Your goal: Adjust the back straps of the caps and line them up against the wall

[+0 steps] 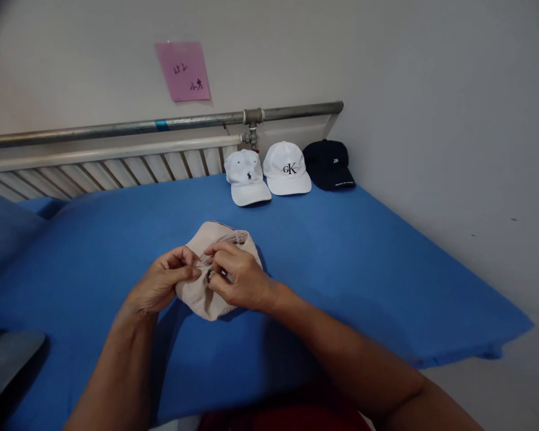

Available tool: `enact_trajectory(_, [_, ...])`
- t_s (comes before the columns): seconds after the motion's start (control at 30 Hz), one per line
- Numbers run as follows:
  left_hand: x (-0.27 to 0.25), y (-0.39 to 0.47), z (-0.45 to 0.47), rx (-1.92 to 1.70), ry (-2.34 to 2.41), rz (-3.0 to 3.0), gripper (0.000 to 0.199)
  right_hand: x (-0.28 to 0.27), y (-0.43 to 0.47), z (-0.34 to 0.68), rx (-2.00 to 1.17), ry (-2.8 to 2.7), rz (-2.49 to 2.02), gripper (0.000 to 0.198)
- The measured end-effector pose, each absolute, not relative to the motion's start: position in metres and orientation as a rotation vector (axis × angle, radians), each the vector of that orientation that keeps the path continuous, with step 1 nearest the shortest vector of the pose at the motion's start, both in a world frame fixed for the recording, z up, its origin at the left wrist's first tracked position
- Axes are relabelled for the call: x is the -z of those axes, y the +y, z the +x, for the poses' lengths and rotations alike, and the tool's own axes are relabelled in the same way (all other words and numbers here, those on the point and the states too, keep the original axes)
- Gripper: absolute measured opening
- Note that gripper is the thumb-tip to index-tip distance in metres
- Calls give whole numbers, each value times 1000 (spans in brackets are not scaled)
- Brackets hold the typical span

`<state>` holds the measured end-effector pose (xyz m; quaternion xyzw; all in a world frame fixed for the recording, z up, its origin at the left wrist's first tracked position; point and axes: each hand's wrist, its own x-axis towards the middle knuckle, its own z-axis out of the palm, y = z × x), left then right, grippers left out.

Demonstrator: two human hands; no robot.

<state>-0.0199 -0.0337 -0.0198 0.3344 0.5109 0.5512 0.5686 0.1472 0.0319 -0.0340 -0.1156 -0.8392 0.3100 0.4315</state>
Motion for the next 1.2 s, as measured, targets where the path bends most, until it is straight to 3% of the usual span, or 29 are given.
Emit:
enact_trajectory(0.33, [25, -33, -17, -1312, 1237, 867, 21, 39, 37, 147, -586, -2200, -224, 13])
enact_trajectory(0.73, [23, -35, -15, -1343, 1366, 976, 18, 29, 38, 151, -681, -2320, -314, 9])
enact_trajectory(1.2, [21, -37, -19, -1393, 1269, 876, 20, 28, 47, 154, -1180, -2168, -349, 15])
